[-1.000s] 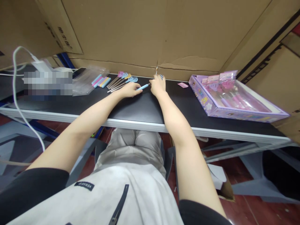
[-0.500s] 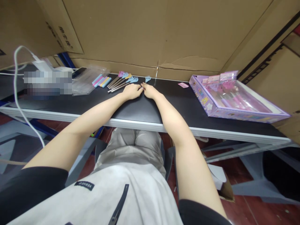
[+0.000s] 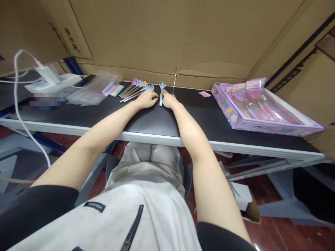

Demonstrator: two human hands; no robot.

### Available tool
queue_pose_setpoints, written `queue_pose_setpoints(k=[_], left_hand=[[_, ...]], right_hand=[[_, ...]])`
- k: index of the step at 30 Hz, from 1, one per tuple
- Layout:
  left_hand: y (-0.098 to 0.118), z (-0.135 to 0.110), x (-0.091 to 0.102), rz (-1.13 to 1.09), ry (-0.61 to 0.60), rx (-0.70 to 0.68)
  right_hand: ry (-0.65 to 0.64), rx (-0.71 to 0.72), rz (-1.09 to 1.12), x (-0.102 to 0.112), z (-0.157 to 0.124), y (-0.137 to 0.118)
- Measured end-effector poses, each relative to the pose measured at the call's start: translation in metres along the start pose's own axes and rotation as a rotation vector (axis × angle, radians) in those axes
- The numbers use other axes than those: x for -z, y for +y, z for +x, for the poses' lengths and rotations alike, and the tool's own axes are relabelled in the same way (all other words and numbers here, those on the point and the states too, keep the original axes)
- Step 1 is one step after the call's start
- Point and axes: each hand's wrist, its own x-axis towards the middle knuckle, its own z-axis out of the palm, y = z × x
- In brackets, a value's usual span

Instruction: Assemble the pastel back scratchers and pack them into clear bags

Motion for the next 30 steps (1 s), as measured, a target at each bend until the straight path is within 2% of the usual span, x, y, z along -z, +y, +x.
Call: queue_pose_setpoints(k=[4,8,21,30], left_hand=[[-0.019,0.005,0.003,-0.027,-0.115,0.015],[-0.033,0.005,0.008,-0.075,-0.187,-0.073],[-0.035,0.005,0.008,-0.051,-0.196,-0.083],[-0.032,0.003,0.009,-0.092,-0.16,-0.079]], right_hand=[[-0.045,-0.1,-0.046,0.011,-0.007,0.003],[-0.08,-0.08,-0.064,0.021,-0.013,0.014],[-0.094,-0.096,-0.121,0.029,-0.024,0.002],[-0.067,-0.043,-0.101,0.022,-0.022,0.002]])
